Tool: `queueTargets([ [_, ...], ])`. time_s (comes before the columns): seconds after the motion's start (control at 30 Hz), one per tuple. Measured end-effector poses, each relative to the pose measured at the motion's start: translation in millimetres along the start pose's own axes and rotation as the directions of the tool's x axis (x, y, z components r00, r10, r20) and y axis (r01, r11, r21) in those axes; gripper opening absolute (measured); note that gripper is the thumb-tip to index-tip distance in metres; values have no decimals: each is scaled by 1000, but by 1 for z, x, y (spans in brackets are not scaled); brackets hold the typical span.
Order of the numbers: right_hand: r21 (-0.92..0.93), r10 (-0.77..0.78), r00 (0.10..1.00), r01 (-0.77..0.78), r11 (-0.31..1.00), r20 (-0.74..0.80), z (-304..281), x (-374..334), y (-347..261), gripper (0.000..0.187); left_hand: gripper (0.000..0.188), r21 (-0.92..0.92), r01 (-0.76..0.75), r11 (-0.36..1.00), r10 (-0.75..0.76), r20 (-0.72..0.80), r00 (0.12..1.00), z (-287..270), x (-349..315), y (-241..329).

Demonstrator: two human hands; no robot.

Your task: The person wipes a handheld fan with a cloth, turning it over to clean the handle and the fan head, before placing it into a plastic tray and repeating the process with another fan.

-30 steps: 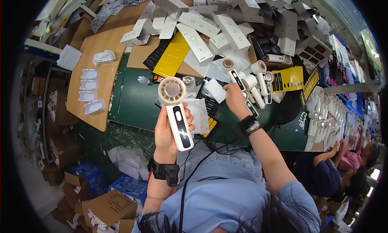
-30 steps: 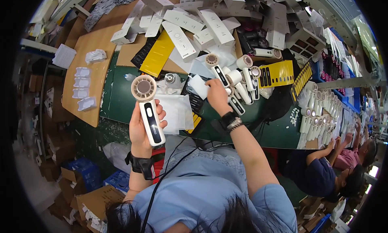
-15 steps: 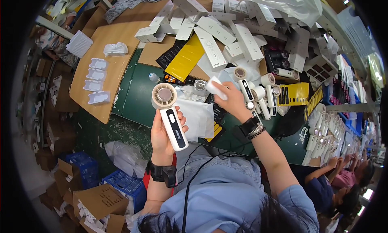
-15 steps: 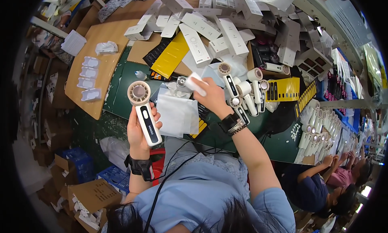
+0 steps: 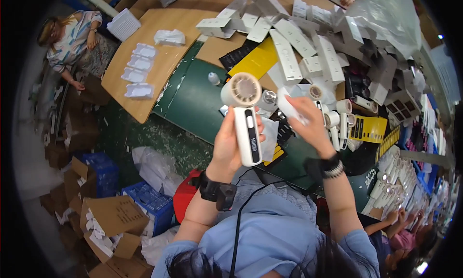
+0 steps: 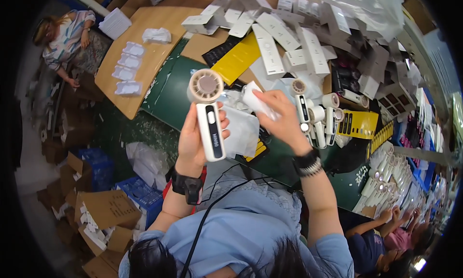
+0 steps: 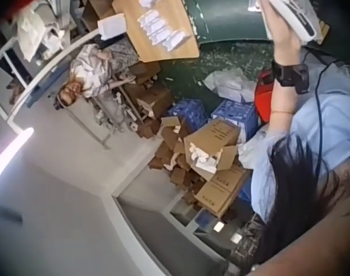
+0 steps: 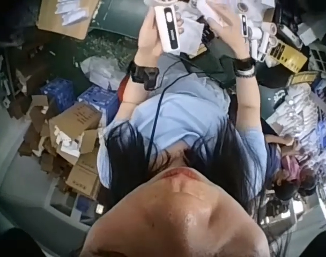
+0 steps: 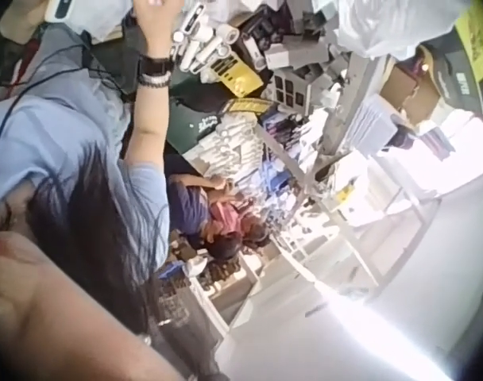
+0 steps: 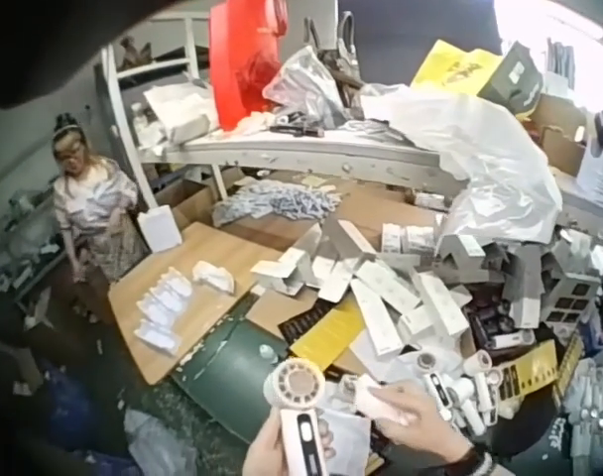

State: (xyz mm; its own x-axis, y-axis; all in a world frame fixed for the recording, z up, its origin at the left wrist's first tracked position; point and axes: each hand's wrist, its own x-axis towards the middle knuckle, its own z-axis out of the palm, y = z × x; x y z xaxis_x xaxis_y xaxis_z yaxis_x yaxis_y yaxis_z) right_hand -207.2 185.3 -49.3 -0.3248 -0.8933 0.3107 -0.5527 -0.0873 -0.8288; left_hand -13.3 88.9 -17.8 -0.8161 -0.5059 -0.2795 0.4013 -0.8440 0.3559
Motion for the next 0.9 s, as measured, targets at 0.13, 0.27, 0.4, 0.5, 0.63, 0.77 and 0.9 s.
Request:
queueTargets([
  [0.13,-44,-253,955,262,964,155,-26,-14,-82,51,55,161,-17,987,28,-63,998,16,0,-1],
  [0.27,-277,-381,878,458,845,290,-27,-21,-107,53,54,101,88,991,-98,105,990,20,5,-6],
  [0.4,-366,-395,886,461,808,242,-23,-17,-98,52,49,181,101,978,-93,-56,994,34,7,-15],
  [0.5,-382,-389,896,443,811,213,-28,-13,-94,50,49,192,157,969,-151,-45,988,31,6,-21],
  [0.63,-355,-390,886,459,815,249,-26,-24,-101,48,47,109,232,967,-243,98,965,13,9,-22],
  [0.77,-310,-395,879,466,829,266,-29,-19,-94,48,47,157,225,962,-230,11,973,31,8,-25],
  [0.9,-316,-377,893,442,840,247,-27,-20,-94,49,47,135,249,959,-264,110,958,9,11,-25],
])
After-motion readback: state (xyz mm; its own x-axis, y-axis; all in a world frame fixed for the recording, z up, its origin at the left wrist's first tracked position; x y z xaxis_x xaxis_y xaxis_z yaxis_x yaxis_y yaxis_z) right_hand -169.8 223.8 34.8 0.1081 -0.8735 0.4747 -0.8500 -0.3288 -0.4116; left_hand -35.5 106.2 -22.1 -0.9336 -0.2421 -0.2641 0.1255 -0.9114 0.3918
